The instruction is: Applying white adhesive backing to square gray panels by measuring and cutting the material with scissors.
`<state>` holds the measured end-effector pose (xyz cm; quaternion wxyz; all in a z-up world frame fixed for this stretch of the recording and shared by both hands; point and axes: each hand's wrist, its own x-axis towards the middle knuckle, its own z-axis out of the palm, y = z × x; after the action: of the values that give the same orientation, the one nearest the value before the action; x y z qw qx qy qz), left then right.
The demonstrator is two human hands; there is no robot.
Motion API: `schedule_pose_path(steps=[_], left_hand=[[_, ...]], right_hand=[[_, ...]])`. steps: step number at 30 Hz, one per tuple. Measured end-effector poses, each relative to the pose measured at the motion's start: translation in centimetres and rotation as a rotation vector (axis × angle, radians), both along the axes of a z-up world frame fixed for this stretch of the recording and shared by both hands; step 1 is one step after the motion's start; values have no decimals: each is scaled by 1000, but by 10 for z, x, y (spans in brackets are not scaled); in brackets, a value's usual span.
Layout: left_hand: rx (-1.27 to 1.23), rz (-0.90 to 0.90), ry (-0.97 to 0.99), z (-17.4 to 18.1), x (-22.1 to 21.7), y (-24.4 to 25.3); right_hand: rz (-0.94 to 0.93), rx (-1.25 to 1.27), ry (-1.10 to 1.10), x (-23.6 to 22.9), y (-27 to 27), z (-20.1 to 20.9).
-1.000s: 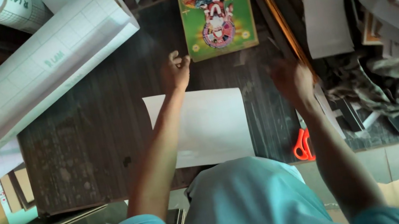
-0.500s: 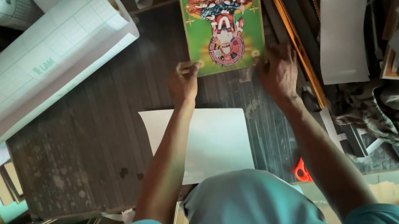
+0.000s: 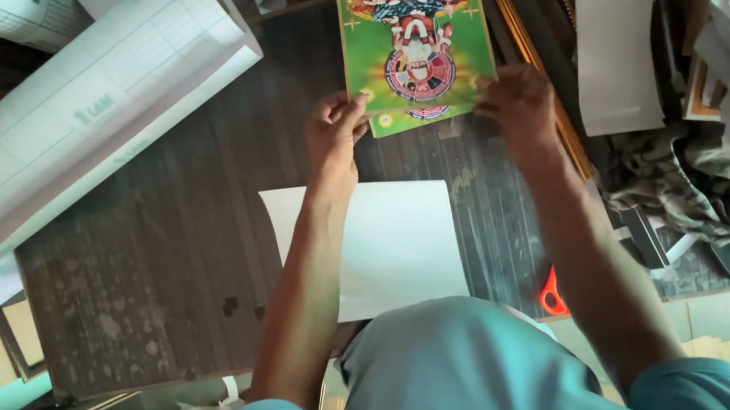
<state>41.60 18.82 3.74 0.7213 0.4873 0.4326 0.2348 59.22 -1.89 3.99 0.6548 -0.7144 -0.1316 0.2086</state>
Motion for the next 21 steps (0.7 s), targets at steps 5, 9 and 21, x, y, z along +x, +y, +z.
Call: schedule_pose_path(steps=[5,9,21], left_hand=[[-33,-6,-191,24,-51,-14],[256,-131,-295,7,-120,-23],[1653,-403,631,-53,-308,-67]], right_hand=[[184,290,196,-30,-18,76],[537,139,-350,-61,-43,95],[918,-238,-903,-190,-26,41]])
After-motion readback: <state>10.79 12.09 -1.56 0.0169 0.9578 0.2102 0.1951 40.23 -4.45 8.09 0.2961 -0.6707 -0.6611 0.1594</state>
